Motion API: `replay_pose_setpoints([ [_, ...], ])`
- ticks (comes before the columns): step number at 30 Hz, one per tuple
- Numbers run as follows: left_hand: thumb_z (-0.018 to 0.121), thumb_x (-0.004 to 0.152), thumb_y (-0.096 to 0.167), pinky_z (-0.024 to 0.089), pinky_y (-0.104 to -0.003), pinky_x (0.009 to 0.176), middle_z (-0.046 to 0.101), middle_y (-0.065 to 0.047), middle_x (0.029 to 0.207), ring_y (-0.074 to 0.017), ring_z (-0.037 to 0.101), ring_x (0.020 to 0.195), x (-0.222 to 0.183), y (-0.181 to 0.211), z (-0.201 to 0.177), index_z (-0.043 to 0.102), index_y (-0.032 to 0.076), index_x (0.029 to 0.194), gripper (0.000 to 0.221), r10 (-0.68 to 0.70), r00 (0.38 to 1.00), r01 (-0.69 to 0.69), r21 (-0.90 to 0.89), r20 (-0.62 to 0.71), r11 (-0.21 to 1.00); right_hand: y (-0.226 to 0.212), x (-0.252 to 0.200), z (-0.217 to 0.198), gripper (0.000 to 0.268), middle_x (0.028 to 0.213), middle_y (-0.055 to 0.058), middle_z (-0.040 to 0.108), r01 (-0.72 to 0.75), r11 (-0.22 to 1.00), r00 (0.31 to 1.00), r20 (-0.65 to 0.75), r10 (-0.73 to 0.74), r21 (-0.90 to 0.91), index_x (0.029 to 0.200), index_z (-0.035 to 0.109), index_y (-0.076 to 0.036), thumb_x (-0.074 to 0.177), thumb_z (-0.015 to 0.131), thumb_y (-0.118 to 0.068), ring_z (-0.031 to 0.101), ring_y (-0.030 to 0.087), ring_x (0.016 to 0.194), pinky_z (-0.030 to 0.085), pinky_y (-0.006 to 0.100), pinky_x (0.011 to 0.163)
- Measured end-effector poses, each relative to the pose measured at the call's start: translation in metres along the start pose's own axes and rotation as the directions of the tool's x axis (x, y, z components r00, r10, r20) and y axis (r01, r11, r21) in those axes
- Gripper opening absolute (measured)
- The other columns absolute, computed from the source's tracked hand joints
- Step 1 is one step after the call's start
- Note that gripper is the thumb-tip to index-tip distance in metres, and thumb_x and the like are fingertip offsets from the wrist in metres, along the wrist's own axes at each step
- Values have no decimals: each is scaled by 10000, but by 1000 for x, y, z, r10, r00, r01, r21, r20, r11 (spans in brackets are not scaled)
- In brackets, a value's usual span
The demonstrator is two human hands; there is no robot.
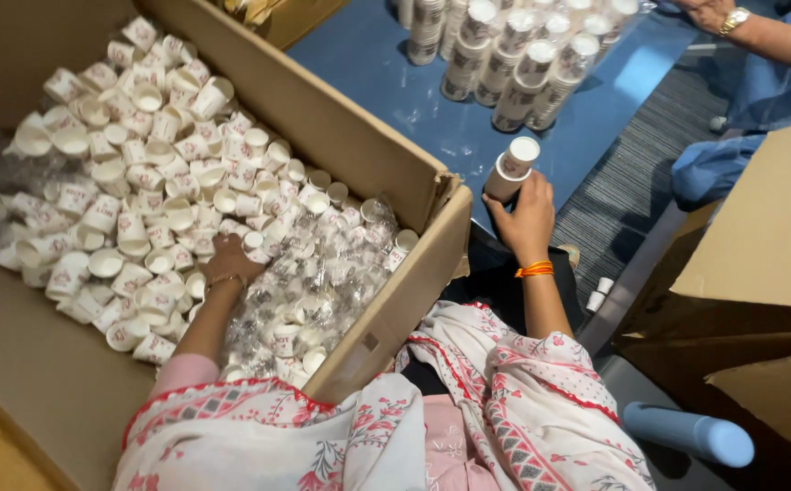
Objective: Manually organizing, stacking, and placing paper cups into plastic sleeves or containers in an industrial setting.
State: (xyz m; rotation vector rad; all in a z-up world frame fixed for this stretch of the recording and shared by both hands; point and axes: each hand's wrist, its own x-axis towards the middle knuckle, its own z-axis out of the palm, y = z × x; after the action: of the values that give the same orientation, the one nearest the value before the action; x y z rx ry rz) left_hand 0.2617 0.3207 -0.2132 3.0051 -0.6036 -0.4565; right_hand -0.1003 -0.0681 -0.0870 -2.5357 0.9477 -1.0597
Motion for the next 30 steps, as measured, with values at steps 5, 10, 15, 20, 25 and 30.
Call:
replay_pose_setpoints([
  [5,815,659,477,484,-588,1018,437,-142,1498,-388,612,1227,0,18,-81,480,188,1435,894,-97,994,90,-145,-41,985,4,-3,3,665,1274,184,597,-41,999,999,-9,41,2,1240,586,41,802,860,-377,552,392,1157,480,484,941],
  [10,875,710,256,568,-498,899,523,-236,1308,-383,620,1104,11,59,-143,508,109,1332,738,43,950,-192,-468,-310,863,3,-4,-2,663,1299,165,582,-97,995,992,77,96,16,1272,574,21,829,844,-392,539,378,1193,478,480,967],
  [15,718,794,-10,586,-288,647,651,-111,1158,-171,687,865,-26,124,-172,527,112,1278,534,282,950,-196,-959,-134,204,-16,-19,-24,847,1413,250,484,-30,967,998,-49,44,254,1424,445,52,777,855,-310,461,432,1292,428,478,1033],
  [20,758,804,49,570,-306,649,633,-157,1217,-193,674,870,-16,183,-54,540,76,1276,521,405,905,-279,-896,-126,345,-69,-74,-36,592,1445,185,512,12,925,976,-206,72,381,1382,532,-22,882,811,-174,492,389,1360,409,479,1151],
  [25,619,961,362,586,-372,836,543,-85,1425,-232,678,1105,-43,192,33,500,150,1446,543,581,769,-335,-605,268,722,-77,-82,-37,498,1436,173,526,64,895,992,-128,-8,442,1323,583,-32,882,787,-141,528,375,1322,455,467,1107],
  [30,564,1029,373,542,-331,982,587,-167,1449,-210,603,1242,-88,161,27,503,63,1452,528,746,595,-154,-869,299,471,-60,-87,-21,401,1409,141,558,-70,824,996,-9,92,563,1283,604,-47,914,746,-112,621,322,1231,556,385,956],
])
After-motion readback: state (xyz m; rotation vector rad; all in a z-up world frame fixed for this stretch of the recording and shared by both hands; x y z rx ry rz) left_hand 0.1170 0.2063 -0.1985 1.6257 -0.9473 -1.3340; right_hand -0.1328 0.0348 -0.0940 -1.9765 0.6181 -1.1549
